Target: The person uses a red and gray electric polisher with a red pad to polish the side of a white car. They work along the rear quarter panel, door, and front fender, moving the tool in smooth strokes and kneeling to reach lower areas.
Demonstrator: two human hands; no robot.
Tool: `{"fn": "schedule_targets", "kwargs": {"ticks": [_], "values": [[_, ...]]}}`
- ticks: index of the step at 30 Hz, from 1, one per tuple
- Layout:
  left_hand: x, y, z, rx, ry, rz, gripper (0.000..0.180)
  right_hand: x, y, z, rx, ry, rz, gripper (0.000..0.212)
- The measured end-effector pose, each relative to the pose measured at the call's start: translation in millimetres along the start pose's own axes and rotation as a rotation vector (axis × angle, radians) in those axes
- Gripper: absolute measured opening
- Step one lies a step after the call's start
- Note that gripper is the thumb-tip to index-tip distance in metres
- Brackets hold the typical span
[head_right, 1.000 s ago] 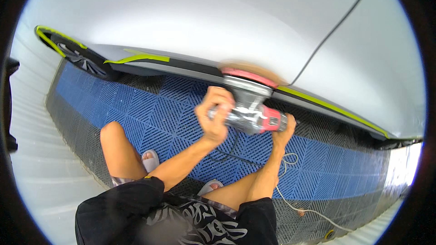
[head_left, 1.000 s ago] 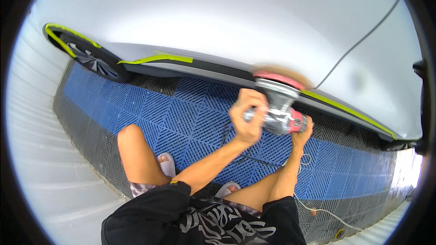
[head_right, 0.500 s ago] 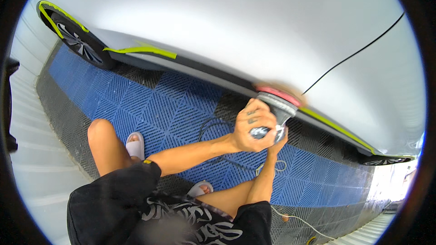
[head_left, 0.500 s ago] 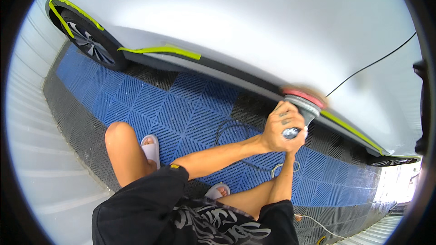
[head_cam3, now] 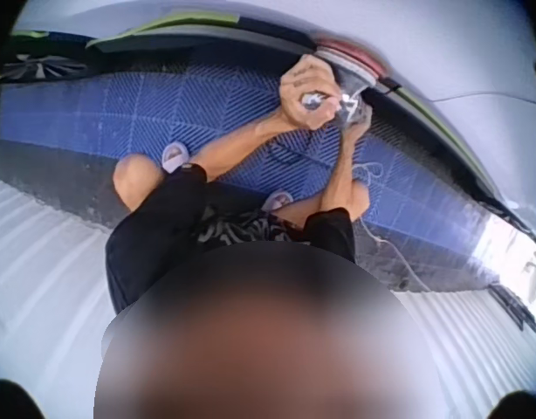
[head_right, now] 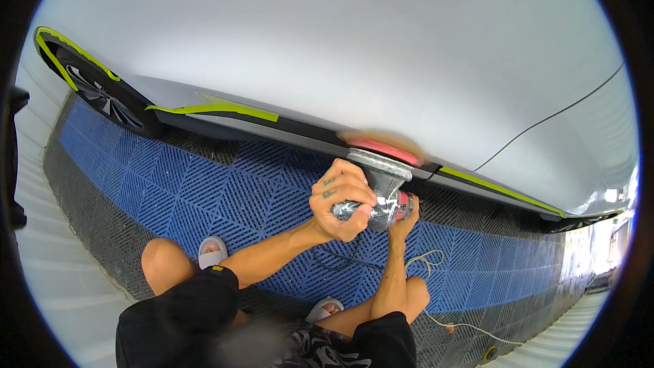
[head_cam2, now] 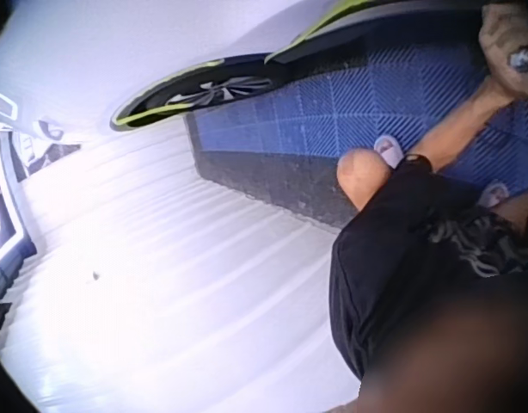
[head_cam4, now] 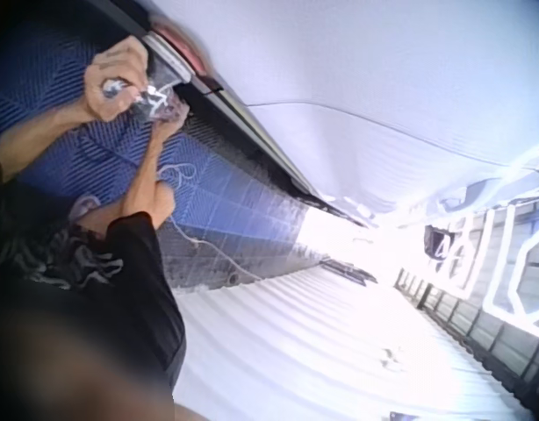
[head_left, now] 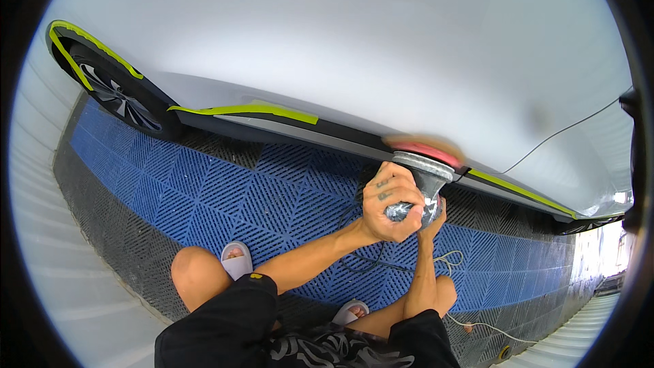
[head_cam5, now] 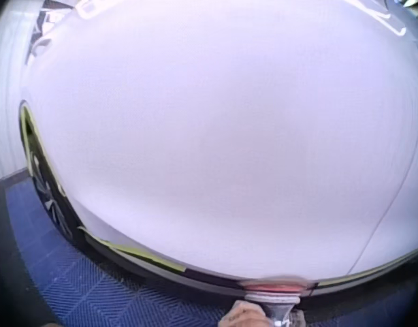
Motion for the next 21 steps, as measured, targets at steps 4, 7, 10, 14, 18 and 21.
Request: {"fn": "schedule_targets", "kwargs": {"ticks": [4,7,10,14,18,21], "values": [[-1.6,-2.3,30.8,0.013,0.027,-0.012,0.007,4.7,-8.1,-16.5,0.066,0.007,0.000,0.034],[-5.5,-3.4,55.2,0.026,0.016,-0.009,0.007,10.2,-12.4,-33.1,0.093,0.035,-0.019,0.037],[-7.5,-5.2,88.0,0.015,0.051,-0.025,0.010,16.9,-26.1,-54.4,0.165,0.002,-0.006,0.043],[-8.7,-13.6,136.9,0.003,0.129,-0.020,0.021,20.4,-59.7,-88.1,0.286,0.000,0.059,0.039],[-9.6,-20.8,194.8,0.017,0.219,0.031,0.023,24.4,-99.2,-128.6,0.365,-0.028,0.144,0.032],[-13.7,-20.1,235.4,0.004,0.267,0.023,0.015,29.1,-128.6,-160.2,0.431,-0.071,0.216,0.031]]}}
Point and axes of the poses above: each hand's wrist, its own x-axis away from the middle knuckle, its own z-axis out of the back of the hand, y = z × x, the point moved 10 cm from there along -x, towards the middle knuckle, and after that the axes turned 4 degrees about -y, right-handed, at the moved point
